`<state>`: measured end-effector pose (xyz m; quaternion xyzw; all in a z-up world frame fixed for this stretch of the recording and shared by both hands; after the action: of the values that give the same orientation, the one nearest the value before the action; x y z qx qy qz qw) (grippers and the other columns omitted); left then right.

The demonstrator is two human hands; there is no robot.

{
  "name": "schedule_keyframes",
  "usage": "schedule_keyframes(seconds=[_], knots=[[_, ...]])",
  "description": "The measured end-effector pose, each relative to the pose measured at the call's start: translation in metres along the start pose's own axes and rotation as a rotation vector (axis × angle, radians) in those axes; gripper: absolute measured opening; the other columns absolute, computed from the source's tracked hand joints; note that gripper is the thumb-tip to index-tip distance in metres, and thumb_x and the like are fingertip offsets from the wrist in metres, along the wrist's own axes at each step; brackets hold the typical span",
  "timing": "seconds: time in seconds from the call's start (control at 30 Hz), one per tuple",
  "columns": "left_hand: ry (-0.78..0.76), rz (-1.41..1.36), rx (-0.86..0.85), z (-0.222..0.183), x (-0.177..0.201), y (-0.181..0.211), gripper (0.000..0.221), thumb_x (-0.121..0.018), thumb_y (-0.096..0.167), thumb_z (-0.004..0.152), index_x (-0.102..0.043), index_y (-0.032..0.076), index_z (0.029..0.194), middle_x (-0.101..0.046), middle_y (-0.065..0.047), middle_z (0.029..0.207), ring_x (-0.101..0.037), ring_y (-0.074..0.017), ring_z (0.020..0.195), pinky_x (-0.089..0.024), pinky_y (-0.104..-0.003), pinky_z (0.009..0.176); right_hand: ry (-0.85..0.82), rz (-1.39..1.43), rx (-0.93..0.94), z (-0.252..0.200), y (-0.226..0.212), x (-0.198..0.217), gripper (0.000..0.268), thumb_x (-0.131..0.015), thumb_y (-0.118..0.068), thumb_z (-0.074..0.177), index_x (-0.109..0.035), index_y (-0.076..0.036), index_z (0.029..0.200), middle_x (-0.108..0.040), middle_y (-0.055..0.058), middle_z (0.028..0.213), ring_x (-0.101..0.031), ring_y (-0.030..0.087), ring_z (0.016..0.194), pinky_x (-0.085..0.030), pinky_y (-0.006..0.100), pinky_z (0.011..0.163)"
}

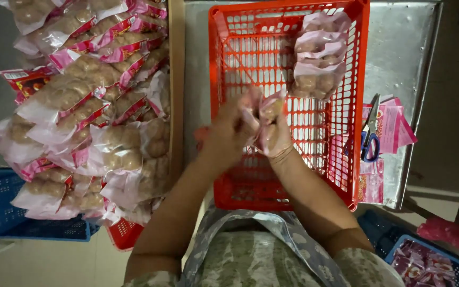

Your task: The person transfers bags of food items from a cardboard box into a red plastic crate by hand.

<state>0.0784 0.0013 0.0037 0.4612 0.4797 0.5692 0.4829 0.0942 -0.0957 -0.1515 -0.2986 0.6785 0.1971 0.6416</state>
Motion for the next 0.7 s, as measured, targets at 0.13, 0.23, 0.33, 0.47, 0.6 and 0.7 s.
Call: schedule_keyframes(seconds=[0.13, 0.23, 0.33, 0.47, 0.6, 0.7], knots=[[-0.199, 0.364, -0.107, -0.016, -0.026, 0.028, 0.068, -0.053, 0.043, 0.104, -0.04, -0.006, 0.15, -0.035, -0.039, 0.154, -0.035, -0.0586, 0.143, -0.031, -0.062, 0.119, 0.108, 0.088, 0.032, -0.005, -0.003, 0.023, 0.054, -0.066, -0.042, 0.099, -0.053, -0.01, 0.141, -0.058, 0.012, 0.148, -0.058, 0.029, 0.131, -0.048, 0.051, 0.112], [-0.104, 0.248, -0.051, -0.02, -0.006, 0.016, 0.062, -0.058, 0.039, 0.103, -0.047, -0.006, 0.144, -0.049, -0.034, 0.141, -0.048, -0.051, 0.132, -0.041, -0.056, 0.112, 0.246, 0.093, 0.016, -0.01, -0.006, 0.065, 0.047, -0.067, -0.043, 0.097, -0.061, -0.012, 0.132, -0.059, 0.012, 0.145, -0.06, 0.028, 0.127, -0.045, 0.051, 0.114], [0.093, 0.411, 0.006, -0.035, 0.054, 0.01, 0.052, -0.062, 0.045, 0.1, -0.06, 0.0, 0.126, -0.067, -0.026, 0.114, -0.064, -0.0454, 0.11, -0.051, -0.052, 0.096, 0.119, 0.093, -0.021, -0.016, -0.015, 0.048, 0.052, -0.069, -0.043, 0.095, -0.058, -0.013, 0.137, -0.055, 0.014, 0.148, -0.056, 0.03, 0.131, -0.044, 0.053, 0.115], [0.322, 1.149, 0.113, -0.062, 0.145, 0.021, 0.031, -0.067, 0.039, 0.097, -0.058, 0.014, 0.08, -0.056, -0.015, 0.072, -0.054, -0.0384, 0.074, -0.043, -0.05, 0.073, -0.106, 0.102, -0.048, -0.033, -0.036, 0.02, 0.063, -0.073, -0.044, 0.093, -0.053, -0.013, 0.144, -0.048, 0.016, 0.154, -0.05, 0.033, 0.137, -0.042, 0.057, 0.116], [0.207, 1.109, 0.827, -0.093, 0.225, 0.007, 0.033, -0.049, -0.013, 0.098, -0.066, 0.005, 0.077, -0.066, -0.007, 0.073, -0.06, -0.0131, 0.065, -0.053, -0.023, 0.05, -0.246, 0.104, -0.064, -0.018, -0.043, -0.008, 0.071, -0.076, -0.045, 0.091, -0.05, -0.013, 0.149, -0.043, 0.018, 0.157, -0.045, 0.035, 0.141, -0.041, 0.059, 0.117], [0.554, 1.364, 0.268, -0.133, 0.267, 0.032, 0.054, -0.083, 0.015, 0.088, -0.064, 0.003, 0.137, -0.062, -0.03, 0.125, -0.055, -0.0492, 0.119, -0.046, -0.057, 0.101, -0.392, 0.112, -0.09, -0.014, -0.041, -0.033, 0.08, -0.079, -0.046, 0.089, -0.046, -0.013, 0.154, -0.038, 0.019, 0.161, -0.041, 0.037, 0.145, -0.039, 0.062, 0.118]])
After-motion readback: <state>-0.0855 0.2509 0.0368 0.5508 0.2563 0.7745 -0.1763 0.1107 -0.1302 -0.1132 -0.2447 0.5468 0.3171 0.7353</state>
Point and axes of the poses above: each hand's wrist, its own z-axis towards the middle knuckle, its own x-axis out of the back of the hand, y = z × x, the point moved 8 cm from there along z, towards the middle knuckle
